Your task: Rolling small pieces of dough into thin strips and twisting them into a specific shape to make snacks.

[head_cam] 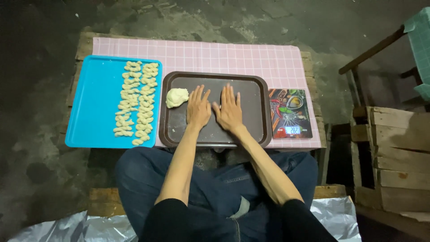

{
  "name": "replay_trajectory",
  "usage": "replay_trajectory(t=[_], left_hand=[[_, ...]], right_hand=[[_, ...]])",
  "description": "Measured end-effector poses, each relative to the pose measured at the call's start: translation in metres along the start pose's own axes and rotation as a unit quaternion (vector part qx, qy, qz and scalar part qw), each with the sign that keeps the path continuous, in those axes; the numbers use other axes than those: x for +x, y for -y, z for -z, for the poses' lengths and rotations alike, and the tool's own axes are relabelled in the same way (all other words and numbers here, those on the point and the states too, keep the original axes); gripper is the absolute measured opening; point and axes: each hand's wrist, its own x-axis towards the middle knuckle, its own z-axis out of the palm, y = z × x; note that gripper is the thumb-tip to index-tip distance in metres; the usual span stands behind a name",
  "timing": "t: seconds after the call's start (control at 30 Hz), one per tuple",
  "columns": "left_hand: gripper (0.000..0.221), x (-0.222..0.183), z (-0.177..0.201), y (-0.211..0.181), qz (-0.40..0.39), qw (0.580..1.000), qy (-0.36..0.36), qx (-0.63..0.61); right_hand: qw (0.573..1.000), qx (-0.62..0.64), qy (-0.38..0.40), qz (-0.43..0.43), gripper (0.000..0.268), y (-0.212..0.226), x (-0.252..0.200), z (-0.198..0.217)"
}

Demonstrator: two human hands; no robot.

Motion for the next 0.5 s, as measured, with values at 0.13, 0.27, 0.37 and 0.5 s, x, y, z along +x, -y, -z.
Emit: replay_trajectory(t=[0.13, 0.27, 0.37, 0.5], left_hand=[[0.043, 0.003, -0.002, -0.004, 0.005, 1.000, -0.003, 0.002], [0.044, -0.001, 0.007, -0.006, 0.000, 0.999, 0.015, 0.030], [0.046, -0.005, 0.008, -0.004, -0.009, 0.999, 0.024, 0.047], [0.051, -0.004, -0.001, -0.004, -0.025, 0.997, 0.042, 0.062]], right_hand=[[0.998, -0.011, 0.054, 0.030, 0.075, 0.006, -0.072, 0.015], [0.994, -0.017, 0.107, 0.032, 0.075, 0.008, -0.111, 0.010], [0.995, -0.022, 0.087, 0.033, 0.075, 0.005, -0.097, -0.004], [0.999, -0.040, 0.003, 0.025, 0.075, -0.021, -0.026, -0.022]])
